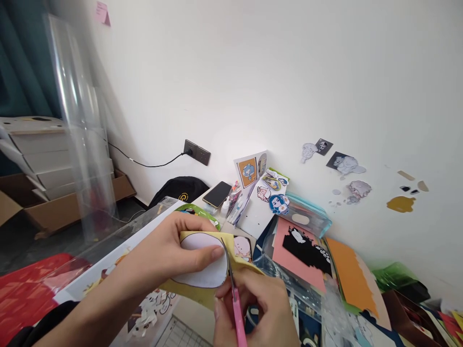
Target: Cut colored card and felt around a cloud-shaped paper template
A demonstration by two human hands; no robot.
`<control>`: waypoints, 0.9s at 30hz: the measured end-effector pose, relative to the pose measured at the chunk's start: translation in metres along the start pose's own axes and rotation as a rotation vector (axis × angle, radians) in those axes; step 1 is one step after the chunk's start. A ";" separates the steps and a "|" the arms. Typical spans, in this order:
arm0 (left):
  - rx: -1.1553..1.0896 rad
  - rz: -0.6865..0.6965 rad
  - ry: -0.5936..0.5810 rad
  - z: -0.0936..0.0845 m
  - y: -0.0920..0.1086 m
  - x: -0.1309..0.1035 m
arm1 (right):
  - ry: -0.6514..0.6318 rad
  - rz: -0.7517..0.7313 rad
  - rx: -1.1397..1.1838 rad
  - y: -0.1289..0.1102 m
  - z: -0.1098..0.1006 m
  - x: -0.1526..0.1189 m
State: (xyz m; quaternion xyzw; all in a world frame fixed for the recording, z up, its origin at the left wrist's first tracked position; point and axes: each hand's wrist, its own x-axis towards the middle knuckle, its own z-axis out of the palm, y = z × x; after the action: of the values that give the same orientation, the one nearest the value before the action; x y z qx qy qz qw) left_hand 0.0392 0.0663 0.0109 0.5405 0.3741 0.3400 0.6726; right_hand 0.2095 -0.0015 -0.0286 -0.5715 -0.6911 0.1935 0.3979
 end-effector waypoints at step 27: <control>0.058 -0.022 -0.057 0.001 -0.003 0.001 | -0.087 0.106 0.196 0.010 -0.009 -0.006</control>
State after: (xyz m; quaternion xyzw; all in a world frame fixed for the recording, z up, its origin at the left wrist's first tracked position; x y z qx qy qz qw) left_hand 0.0403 0.0663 0.0083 0.5651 0.3704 0.3058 0.6708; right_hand 0.2235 -0.0064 -0.0324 -0.5568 -0.6542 0.3056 0.4106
